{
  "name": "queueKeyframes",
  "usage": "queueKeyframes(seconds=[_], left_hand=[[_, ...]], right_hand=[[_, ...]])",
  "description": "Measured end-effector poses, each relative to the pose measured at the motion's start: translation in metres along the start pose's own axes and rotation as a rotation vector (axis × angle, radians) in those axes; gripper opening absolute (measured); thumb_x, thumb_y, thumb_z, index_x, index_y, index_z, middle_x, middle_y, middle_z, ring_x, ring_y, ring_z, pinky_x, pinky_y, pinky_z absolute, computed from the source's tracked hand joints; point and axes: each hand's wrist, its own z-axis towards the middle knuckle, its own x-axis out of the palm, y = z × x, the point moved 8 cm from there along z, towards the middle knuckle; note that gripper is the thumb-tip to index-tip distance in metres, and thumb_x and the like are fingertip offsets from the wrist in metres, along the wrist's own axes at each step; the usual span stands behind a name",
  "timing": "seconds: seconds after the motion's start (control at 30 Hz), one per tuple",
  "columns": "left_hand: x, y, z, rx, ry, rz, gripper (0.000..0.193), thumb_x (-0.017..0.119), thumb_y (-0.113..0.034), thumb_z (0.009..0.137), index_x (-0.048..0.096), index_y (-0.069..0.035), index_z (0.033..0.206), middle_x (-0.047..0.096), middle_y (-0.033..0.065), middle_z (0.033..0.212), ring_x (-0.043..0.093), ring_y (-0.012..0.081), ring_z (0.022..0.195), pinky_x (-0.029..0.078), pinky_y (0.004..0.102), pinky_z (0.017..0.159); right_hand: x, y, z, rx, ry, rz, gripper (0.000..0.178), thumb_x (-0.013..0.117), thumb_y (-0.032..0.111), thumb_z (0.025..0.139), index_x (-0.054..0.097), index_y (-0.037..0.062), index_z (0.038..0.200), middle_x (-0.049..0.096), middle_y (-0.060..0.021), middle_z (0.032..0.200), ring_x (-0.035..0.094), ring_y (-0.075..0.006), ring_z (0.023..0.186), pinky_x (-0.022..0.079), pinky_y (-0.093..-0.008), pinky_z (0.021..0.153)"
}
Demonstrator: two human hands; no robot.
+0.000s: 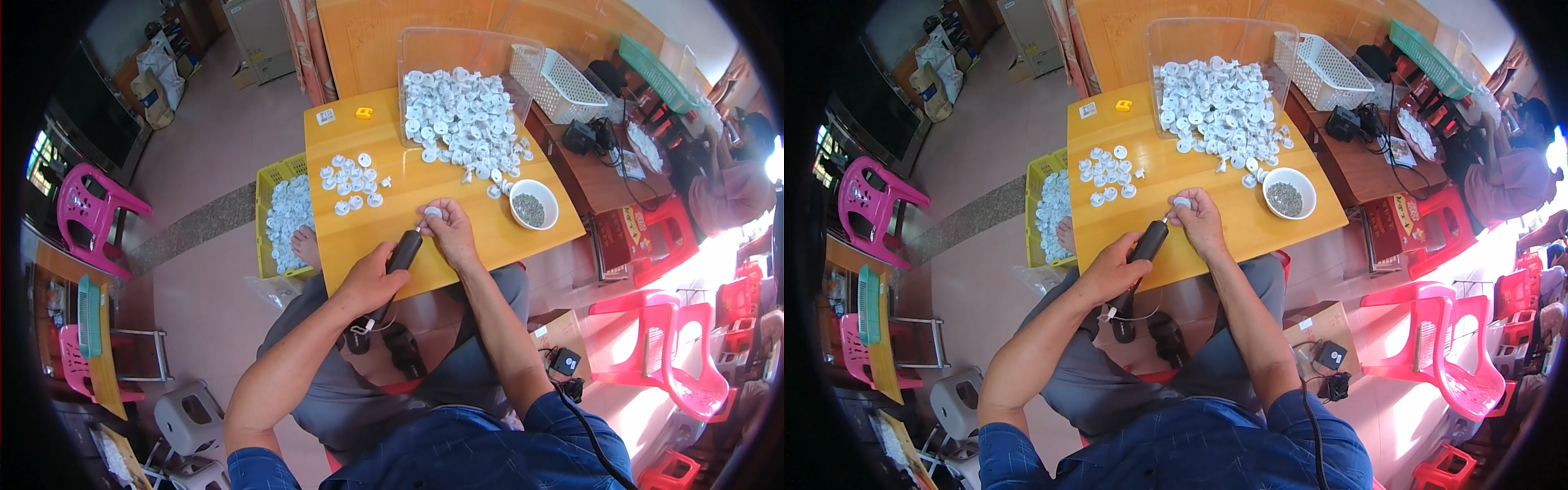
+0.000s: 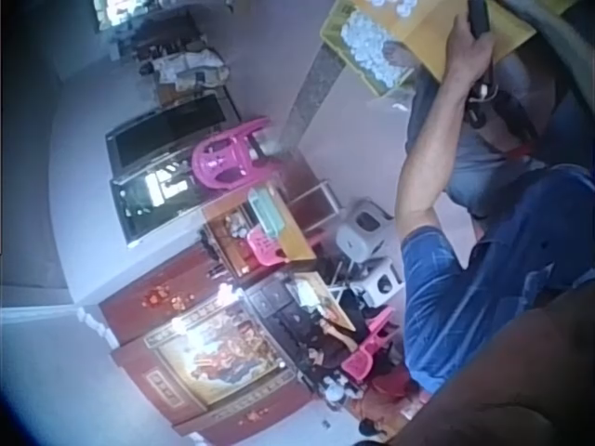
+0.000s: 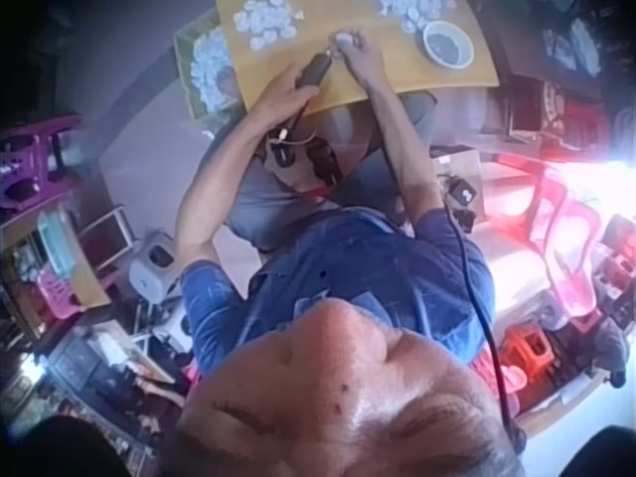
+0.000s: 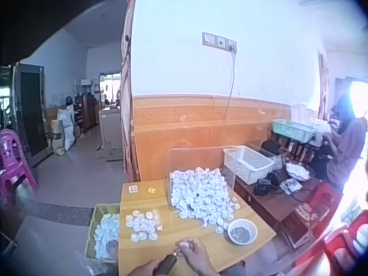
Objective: The person assembles small plastic components using an electric screwdriver to fasten screws.
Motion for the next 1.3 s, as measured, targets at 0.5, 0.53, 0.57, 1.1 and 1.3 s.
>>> queueKeyframes(seconds=[0.5, 0.53, 0.57, 1.1, 1.3], left_hand=[[0.003, 0.000, -0.001, -0.027, 0.051, -0.072, 0.051, 0.064, -0.014, 0.085, 0.049, 0.000, 0.132, 0.061, 0.0066, 0.087, 0.059, 0.0115, 0.071, 0.048, 0.0271, 0.060], [0.005, 0.000, -0.001, -0.030, 0.055, -0.087, 0.052, 0.064, -0.013, 0.086, 0.048, 0.000, 0.133, 0.061, 0.0070, 0.088, 0.059, 0.0118, 0.070, 0.048, 0.0275, 0.059], [0.006, 0.001, -0.001, -0.032, 0.061, -0.101, 0.052, 0.064, -0.011, 0.086, 0.047, -0.001, 0.134, 0.061, 0.0074, 0.090, 0.059, 0.0121, 0.068, 0.049, 0.0279, 0.058], [0.011, -0.008, -0.007, -0.206, 0.089, -0.323, 0.048, 0.058, -0.007, 0.089, 0.047, -0.004, 0.136, 0.058, 0.0060, 0.089, 0.059, 0.0112, 0.061, 0.050, 0.0246, 0.052], [0.012, -0.010, -0.012, -0.202, 0.092, -0.327, 0.047, 0.057, -0.009, 0.090, 0.047, -0.005, 0.136, 0.062, 0.0075, 0.091, 0.061, 0.0130, 0.061, 0.050, 0.0262, 0.048]], right_hand=[[0.001, -0.003, -0.001, -0.022, -0.003, -0.006, 0.013, 0.056, 0.003, 0.098, 0.054, 0.0049, 0.110, 0.066, -0.0097, 0.108, 0.067, -0.0147, 0.085, 0.057, -0.0253, 0.073], [0.000, -0.002, -0.002, -0.020, -0.006, -0.007, 0.013, 0.057, 0.003, 0.097, 0.054, 0.0050, 0.111, 0.066, -0.0094, 0.108, 0.067, -0.0147, 0.085, 0.057, -0.0255, 0.074], [-0.001, -0.001, -0.003, -0.019, -0.012, -0.008, 0.014, 0.057, 0.004, 0.097, 0.054, 0.0050, 0.111, 0.066, -0.0090, 0.107, 0.067, -0.0148, 0.084, 0.057, -0.0257, 0.074], [0.002, 0.005, -0.001, -0.095, 0.056, -0.044, 0.011, 0.058, 0.001, 0.095, 0.056, 0.0071, 0.104, 0.065, -0.0020, 0.095, 0.066, -0.0100, 0.081, 0.056, -0.0245, 0.070], [0.007, 0.010, -0.007, -0.144, 0.068, -0.073, 0.009, 0.059, 0.003, 0.095, 0.057, 0.0067, 0.103, 0.066, -0.0023, 0.096, 0.065, -0.0088, 0.080, 0.056, -0.0239, 0.068]])
